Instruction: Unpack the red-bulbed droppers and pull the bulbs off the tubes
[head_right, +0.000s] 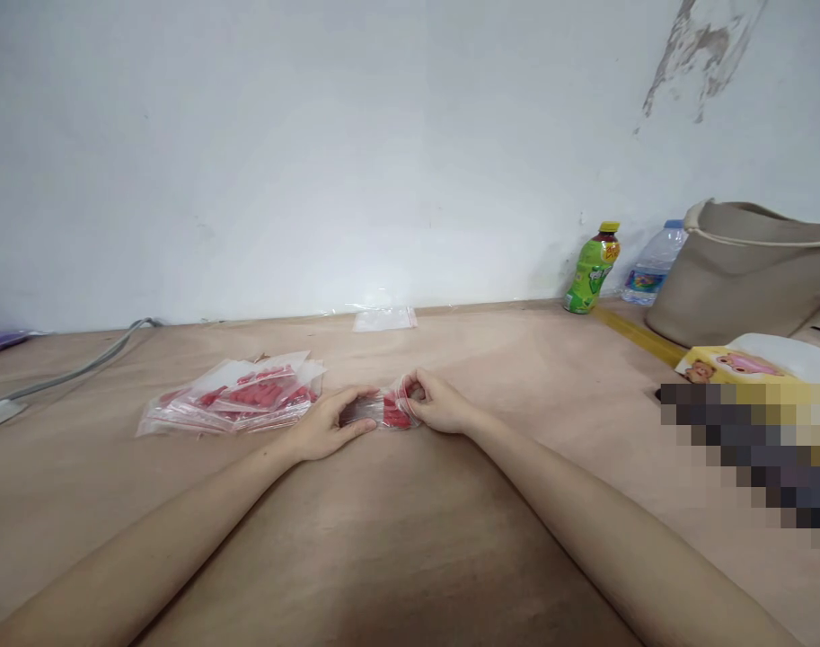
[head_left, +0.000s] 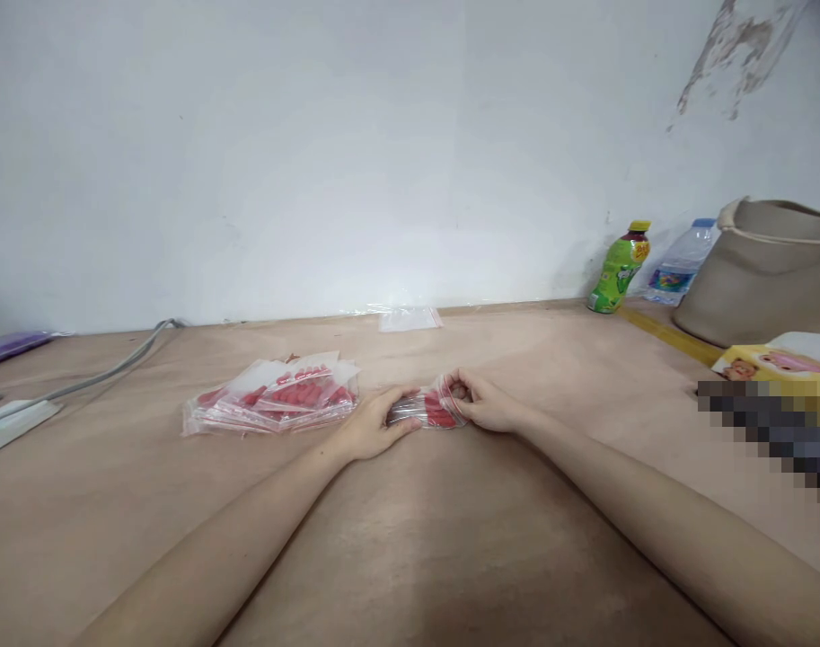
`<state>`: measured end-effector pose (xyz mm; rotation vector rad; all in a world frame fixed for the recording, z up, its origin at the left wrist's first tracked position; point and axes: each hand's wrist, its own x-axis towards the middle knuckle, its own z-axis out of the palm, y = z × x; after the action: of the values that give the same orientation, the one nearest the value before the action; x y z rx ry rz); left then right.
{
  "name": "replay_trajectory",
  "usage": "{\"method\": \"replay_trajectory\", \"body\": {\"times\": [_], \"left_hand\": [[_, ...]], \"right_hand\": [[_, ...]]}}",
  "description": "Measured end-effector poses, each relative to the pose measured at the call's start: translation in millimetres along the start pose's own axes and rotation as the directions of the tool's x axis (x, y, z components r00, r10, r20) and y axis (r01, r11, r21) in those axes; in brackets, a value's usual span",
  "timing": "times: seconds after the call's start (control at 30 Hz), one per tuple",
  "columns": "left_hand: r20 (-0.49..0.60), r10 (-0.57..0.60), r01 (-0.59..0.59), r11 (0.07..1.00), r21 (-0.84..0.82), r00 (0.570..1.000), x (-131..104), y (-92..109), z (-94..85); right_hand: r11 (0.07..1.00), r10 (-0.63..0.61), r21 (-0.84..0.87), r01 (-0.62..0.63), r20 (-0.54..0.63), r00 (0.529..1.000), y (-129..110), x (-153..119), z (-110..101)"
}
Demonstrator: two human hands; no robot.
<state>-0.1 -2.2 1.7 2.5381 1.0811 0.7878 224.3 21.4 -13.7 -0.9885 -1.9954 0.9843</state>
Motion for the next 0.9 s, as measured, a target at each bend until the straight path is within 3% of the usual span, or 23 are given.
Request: {"method": "replay_trajectory", "body": {"times": [0.13,0.4,0.63,0.9], "left_hand": [[0.000,-0.027,0.027,1.000,0.001,1.000,0,2,-0.1],[0.009,-0.060,0.060,0.998,0.001,0.998,1,3,-1.1],[-0.008,-0.070,0.071,0.997,0.026,0.997,1,2,-0.6],[-0.037,-0.066,0.067,0.997,0.049,0.997,0,0,0.0]], "right_hand": [[0.990,0.069,0.122,-0.077,0.067,0.995,-1,2,3],[0.997,0.072,0.032,-0.074,0.051,0.996,0,4,-4],[0.997,0.034,0.069,-0.038,0.055,0.998,-2,2,-16],[0.960,0.111,0.265,-0.090,-0.064,0.992,6,1,-23]]}}
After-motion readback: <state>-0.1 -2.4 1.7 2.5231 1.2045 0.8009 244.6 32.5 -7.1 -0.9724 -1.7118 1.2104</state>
